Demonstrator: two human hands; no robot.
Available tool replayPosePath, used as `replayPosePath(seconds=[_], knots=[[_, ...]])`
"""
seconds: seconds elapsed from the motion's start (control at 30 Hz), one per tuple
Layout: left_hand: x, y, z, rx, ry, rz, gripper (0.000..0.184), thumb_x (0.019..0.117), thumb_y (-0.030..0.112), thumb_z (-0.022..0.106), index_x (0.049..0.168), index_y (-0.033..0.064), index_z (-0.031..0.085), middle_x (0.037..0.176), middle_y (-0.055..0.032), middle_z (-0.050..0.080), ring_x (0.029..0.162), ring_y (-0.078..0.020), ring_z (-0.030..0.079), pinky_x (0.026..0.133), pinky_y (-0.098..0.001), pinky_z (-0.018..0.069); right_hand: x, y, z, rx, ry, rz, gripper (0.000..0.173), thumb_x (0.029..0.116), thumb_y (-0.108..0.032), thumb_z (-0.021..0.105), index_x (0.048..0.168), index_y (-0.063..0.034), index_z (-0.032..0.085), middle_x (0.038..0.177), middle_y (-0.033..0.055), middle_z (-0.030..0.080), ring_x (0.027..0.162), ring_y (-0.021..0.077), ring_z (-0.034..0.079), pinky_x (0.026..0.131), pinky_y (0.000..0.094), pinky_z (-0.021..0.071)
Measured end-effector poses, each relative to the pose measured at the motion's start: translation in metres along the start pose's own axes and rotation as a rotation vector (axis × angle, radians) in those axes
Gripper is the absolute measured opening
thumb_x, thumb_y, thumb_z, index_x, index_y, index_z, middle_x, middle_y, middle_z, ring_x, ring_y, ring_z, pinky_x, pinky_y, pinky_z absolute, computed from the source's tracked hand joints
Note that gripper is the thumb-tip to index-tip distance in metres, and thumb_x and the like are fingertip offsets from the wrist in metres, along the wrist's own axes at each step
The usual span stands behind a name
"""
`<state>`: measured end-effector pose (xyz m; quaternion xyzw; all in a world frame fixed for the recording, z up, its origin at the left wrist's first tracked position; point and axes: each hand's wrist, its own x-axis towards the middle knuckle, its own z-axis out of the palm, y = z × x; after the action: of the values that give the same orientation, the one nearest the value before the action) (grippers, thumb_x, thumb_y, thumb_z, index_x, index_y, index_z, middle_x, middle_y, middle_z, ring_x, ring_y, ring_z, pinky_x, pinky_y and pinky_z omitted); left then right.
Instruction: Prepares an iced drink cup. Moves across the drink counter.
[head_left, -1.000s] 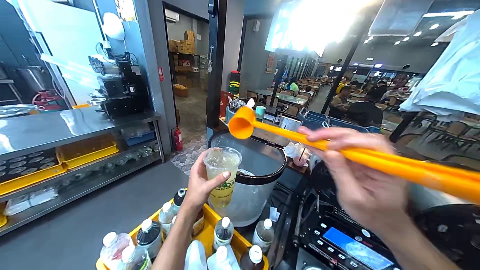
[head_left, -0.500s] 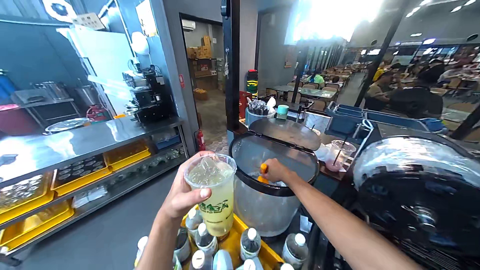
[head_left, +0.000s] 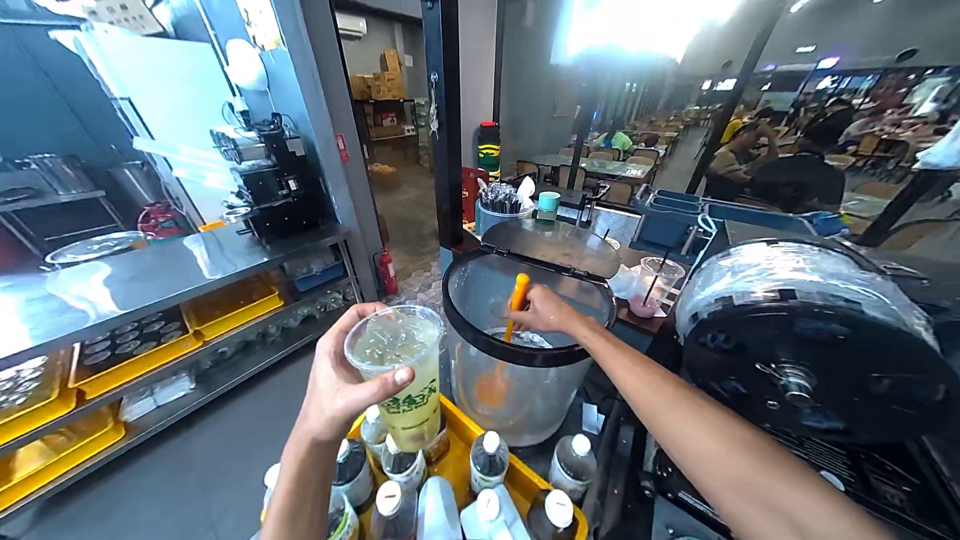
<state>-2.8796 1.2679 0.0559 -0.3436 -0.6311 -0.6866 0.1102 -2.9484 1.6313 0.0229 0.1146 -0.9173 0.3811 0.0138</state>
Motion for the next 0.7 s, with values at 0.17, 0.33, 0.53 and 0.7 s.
replayPosePath(seconds=[0.17,0.33,0.53,0.7], knots=[[-0.007,-0.016,0.018,-0.057,0.034,-0.019,0.08,0.0601,0.042,0.095,0.127,0.0116,0.064,0.112,-0.0134,0.071,0.1,-0.0269,0.071,0.085,-0.0408,0.0633,-0.024,-0.063,-0.047,-0.012,0.402,-0.083,0.014,0.0971,-0.016,0.066,0.101,-0.0038,0.072,0.082,0.0075,0.074,0.07,0.0171,0.074,0.072,0.0402,0.0648],[-0.012,-0.036,0.041,-0.088,0.05,-0.027,0.116,0.058,0.031,0.098,0.15,0.0062,0.032,0.115,-0.0202,0.072,0.105,-0.0354,0.072,0.089,-0.0478,0.0637,-0.087,-0.141,-0.075,-0.11,0.723,-0.273,0.01,0.0994,-0.015,0.065,0.106,-0.0096,0.07,0.087,0.004,0.074,0.07,0.0129,0.073,0.064,0.0351,0.0638],[-0.013,-0.072,0.064,0.036,0.011,0.089,0.117,0.0556,0.027,0.1,0.149,-0.0005,0.035,0.112,-0.0144,0.073,0.108,-0.0296,0.071,0.095,-0.046,0.0618,-0.148,-0.174,-0.1,-0.026,0.799,-0.49,0.016,0.0961,-0.012,0.07,0.112,-0.0111,0.068,0.097,-0.0005,0.075,0.08,0.0146,0.075,0.071,0.0342,0.0682],[-0.018,-0.091,0.084,0.146,0.082,0.042,0.12,0.0534,0.035,0.1,0.149,0.0036,0.035,0.111,-0.0067,0.074,0.108,-0.021,0.071,0.095,-0.0429,0.0611,-0.2,-0.176,-0.094,0.13,0.72,-0.622,0.018,0.093,-0.015,0.072,0.111,-0.0106,0.069,0.102,0.0082,0.074,0.081,0.0282,0.075,0.069,0.0421,0.0686]])
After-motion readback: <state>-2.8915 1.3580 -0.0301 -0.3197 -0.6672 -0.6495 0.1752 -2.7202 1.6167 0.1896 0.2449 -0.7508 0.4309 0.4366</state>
